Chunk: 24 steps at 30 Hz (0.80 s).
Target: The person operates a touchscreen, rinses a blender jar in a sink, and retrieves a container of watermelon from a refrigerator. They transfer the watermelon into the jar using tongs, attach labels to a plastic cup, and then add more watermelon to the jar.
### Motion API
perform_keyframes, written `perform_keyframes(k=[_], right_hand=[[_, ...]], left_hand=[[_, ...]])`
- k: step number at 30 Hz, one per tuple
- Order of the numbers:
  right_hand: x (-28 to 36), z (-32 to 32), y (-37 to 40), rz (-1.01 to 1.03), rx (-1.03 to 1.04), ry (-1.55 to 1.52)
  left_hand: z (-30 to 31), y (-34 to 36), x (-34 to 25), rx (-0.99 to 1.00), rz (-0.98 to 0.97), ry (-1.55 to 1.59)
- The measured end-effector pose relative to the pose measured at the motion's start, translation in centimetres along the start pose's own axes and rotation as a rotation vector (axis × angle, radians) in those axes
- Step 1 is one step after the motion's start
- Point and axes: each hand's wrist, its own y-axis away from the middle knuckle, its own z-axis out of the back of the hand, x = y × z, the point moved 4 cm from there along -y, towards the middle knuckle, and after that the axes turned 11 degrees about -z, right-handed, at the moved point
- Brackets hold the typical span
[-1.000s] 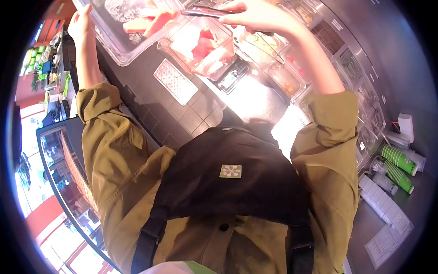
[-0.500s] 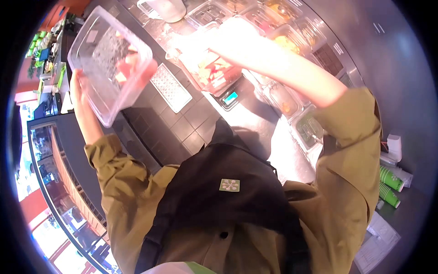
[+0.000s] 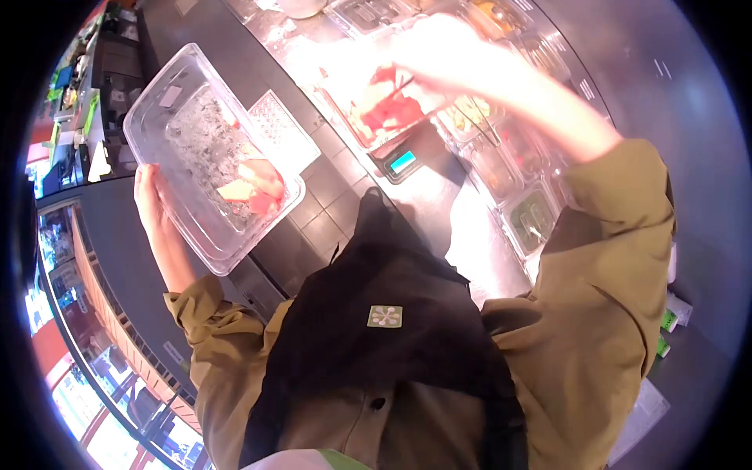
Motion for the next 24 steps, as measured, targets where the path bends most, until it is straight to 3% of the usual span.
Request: perform_keyframes(k=[1,3,5,8,9,10,12,15,17,19,20,22,24], right_hand=[[-0.2,2.6,2.1,0.161,-0.169,0.031],[-0.8,6.7,4.0,-0.061,0.095,-0.029],[1.1,9.5,6.6,-0.08,0.096,-0.397],[5.7,10.1,7.8,0.138,0.045,-1.092],[6.4,9.6,7.7,0.247,-0.023,-1.148],[6.6,8.6,8.2,0.432,-0.226,-1.034],[7.1,6.7,8.8,0.585,-0.397,-0.935],[9.3,6.5,8.8,0.443,-0.289,-0.848],[10.1,8.9,8.5,0.271,-0.186,-0.549],[7.8,5.8,10.3,0.176,-0.196,-0.942],[6.5,4.6,12.6,-0.018,-0.098,-1.057],[5.7,0.1,18.1,-0.194,-0.35,-1.405],[7.4,-7.3,25.2,-0.544,-0.378,-1.663]], left_hand=[[-0.7,0.9,0.3,-0.009,0.023,0.008],[-1.2,1.5,0.8,0.026,0.052,0.028],[-2.1,2.0,0.9,0.066,0.098,0.044],[-3.0,3.4,-0.3,0.08,0.15,0.026],[-3.3,4.1,-0.7,0.068,0.152,0.012],[-3.6,4.8,-1.1,0.057,0.153,-0.001],[-3.3,5.7,-1.6,0.048,0.153,-0.001],[-1.5,6.8,-2.1,0.057,0.16,0.004],[0.0,7.3,-1.8,0.071,0.164,0.014],[1.6,7.4,-1.1,0.116,0.187,0.02],[2.3,7.1,-0.8,0.148,0.187,0.033],[3.5,5.7,0.6,0.239,0.211,0.059],[5.0,3.9,2.4,0.369,0.244,0.086]])
